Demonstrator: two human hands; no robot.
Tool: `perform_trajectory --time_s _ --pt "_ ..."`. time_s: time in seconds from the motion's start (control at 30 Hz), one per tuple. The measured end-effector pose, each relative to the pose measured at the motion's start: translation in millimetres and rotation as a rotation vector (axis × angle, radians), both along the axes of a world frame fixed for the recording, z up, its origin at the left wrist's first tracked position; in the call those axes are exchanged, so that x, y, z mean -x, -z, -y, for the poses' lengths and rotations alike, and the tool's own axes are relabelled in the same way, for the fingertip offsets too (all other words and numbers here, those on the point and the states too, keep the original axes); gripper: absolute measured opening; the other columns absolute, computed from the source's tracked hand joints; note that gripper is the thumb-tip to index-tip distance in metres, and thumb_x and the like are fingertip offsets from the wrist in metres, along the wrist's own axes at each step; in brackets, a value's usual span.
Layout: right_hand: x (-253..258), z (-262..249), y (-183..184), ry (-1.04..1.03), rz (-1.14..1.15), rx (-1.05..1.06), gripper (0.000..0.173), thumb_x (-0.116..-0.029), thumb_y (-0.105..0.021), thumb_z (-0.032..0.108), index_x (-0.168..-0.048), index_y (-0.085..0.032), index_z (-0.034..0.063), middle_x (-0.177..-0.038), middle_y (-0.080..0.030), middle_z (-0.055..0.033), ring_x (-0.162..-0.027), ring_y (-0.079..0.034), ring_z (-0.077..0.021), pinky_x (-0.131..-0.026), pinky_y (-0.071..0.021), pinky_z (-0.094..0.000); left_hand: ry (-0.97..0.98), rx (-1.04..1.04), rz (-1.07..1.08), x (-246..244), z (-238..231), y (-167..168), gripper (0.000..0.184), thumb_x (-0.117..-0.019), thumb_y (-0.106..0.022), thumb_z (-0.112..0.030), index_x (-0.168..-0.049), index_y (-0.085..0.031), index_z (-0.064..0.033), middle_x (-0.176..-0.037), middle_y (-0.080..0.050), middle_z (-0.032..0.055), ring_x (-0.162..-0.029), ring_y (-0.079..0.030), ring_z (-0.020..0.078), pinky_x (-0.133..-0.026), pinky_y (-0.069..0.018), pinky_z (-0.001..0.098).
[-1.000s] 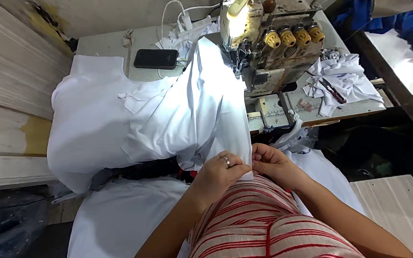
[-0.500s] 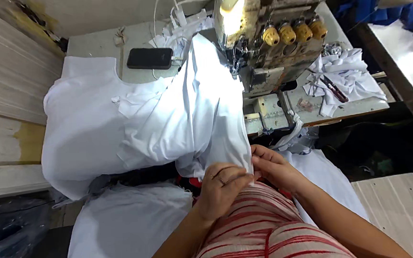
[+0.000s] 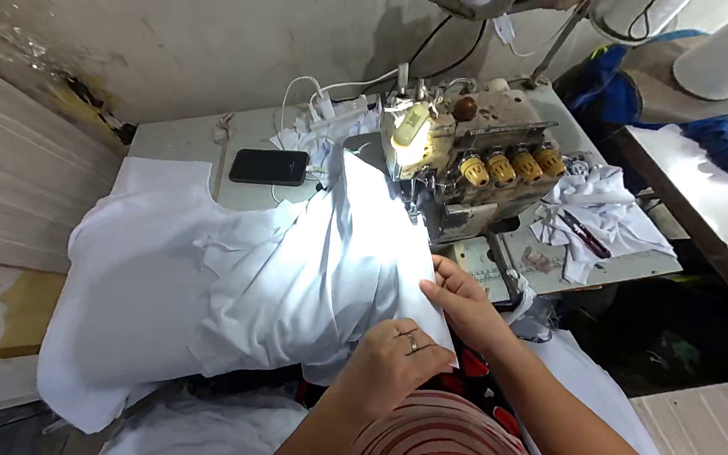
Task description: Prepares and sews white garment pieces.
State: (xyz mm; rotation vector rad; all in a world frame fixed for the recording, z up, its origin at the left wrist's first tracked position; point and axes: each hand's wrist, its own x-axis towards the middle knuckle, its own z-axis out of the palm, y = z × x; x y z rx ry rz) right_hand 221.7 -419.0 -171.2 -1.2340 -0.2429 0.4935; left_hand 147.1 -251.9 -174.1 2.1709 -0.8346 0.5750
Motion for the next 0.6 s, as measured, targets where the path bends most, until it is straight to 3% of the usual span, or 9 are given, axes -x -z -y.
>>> perform_trajectory --time_s 0.07,0.13,0.2,0.23,0.33,0.43,0.5,0.53,0.6 --pt "5 1 2 0.002 -0.010 -0.063 0.030 -0.0991 -0.053 0.002 -0.129 -0.050 0.0018 -0.101 -0.072 0.0027 -0.090 -0.070 -0.0052 -0.084 -0.0594 -0.0265 -0.141 -0.076 0.076 -18 2 13 0.041 -0.0971 -0.061 -0.054 -0.123 -0.061 -0.0226 -0.123 -0.066 -0.0018 -0.126 -0.056 0.0125 -0.115 -0.0333 0.0315" --pt "10 -1 8 0.030 -0.029 -0.110 0.031 -0.0980 -0.055 0.000 -0.129 -0.052 0.0025 -0.106 -0.073 0.0026 -0.095 -0.070 -0.0059 -0.088 -0.0590 -0.0280 -0.301 -0.189 0.151 -44 1 30 0.052 -0.0997 -0.058 -0.049 -0.142 -0.050 -0.0210 -0.145 -0.058 0.0048 -0.143 -0.045 0.0216 -0.122 -0.0205 0.0486" --pt "9 -5 12 0.091 -0.036 -0.105 0.040 -0.0979 -0.056 -0.001 -0.137 -0.048 -0.0030 -0.108 -0.074 -0.0031 -0.096 -0.072 -0.0107 -0.089 -0.0598 -0.0315 -0.411 -0.250 0.221 -71 -6 35 0.036 -0.1011 -0.054 -0.019 -0.137 -0.058 -0.0203 -0.137 -0.066 0.0041 -0.136 -0.054 0.0235 -0.114 -0.0289 0.0551" --pt "6 -8 13 0.142 -0.021 -0.079 0.039 -0.0966 -0.058 -0.001 -0.134 -0.049 -0.0015 -0.098 -0.075 -0.0021 -0.089 -0.073 -0.0102 -0.083 -0.0609 -0.0303 -0.400 -0.251 0.241 -81 -11 31 0.031 -0.0993 -0.055 -0.014 -0.128 -0.065 -0.0215 -0.130 -0.071 0.0015 -0.130 -0.060 0.0213 -0.111 -0.0343 0.0534" --pt "-12 -12 11 0.234 0.179 0.042 0.027 -0.0944 -0.064 0.001 -0.116 -0.049 0.0086 -0.080 -0.073 0.0056 -0.067 -0.069 -0.0038 -0.062 -0.0580 -0.0217 -0.138 -0.212 0.276 -100 -33 6 0.021 -0.0981 -0.055 -0.009 -0.101 -0.074 -0.0159 -0.109 -0.078 0.0026 -0.111 -0.071 0.0164 -0.102 -0.0494 0.0382" --pt "-31 -12 12 0.261 0.417 0.167 0.012 -0.0932 -0.066 0.002 -0.104 -0.064 0.0038 -0.083 -0.073 0.0061 -0.064 -0.067 -0.0004 -0.057 -0.0585 -0.0187 0.033 -0.248 0.225 -113 -48 -14 0.022 -0.1010 -0.053 -0.008 -0.097 -0.076 -0.0099 -0.104 -0.078 0.0051 -0.094 -0.075 0.0168 -0.087 -0.0569 0.0332" --pt "-39 -10 16 0.268 0.574 0.267 0.014 -0.0974 -0.062 0.006 -0.106 -0.070 -0.0022 -0.088 -0.074 0.0015 -0.068 -0.067 0.0014 -0.058 -0.0576 -0.0166 0.051 -0.269 0.162 -122 -53 -24 0.023 -0.0987 -0.055 -0.009 -0.096 -0.078 -0.0098 -0.103 -0.078 0.0048 -0.080 -0.073 0.0164 -0.068 -0.0563 0.0311" --pt "-42 -8 17 0.273 0.640 0.322 0.020 -0.1004 -0.058 0.008 -0.110 -0.070 -0.0044 -0.091 -0.074 -0.0010 -0.069 -0.067 0.0017 -0.060 -0.0578 -0.0161 0.053 -0.277 0.136 -126 -54 -27 0.023 -0.0979 -0.056 -0.009 -0.097 -0.079 -0.0099 -0.104 -0.079 0.0046 -0.079 -0.073 0.0158 -0.064 -0.0560 0.0307" --pt "-45 -5 17 0.271 0.701 0.428 0.027 -0.1044 -0.052 0.011 -0.119 -0.069 -0.0048 -0.093 -0.074 -0.0027 -0.070 -0.067 0.0016 -0.061 -0.0575 -0.0162 0.061 -0.294 0.110 -135 -55 -29 0.023 -0.0988 -0.057 -0.013 -0.095 -0.079 -0.0108 -0.104 -0.078 0.0039 -0.089 -0.074 0.0148 -0.072 -0.0581 0.0303"
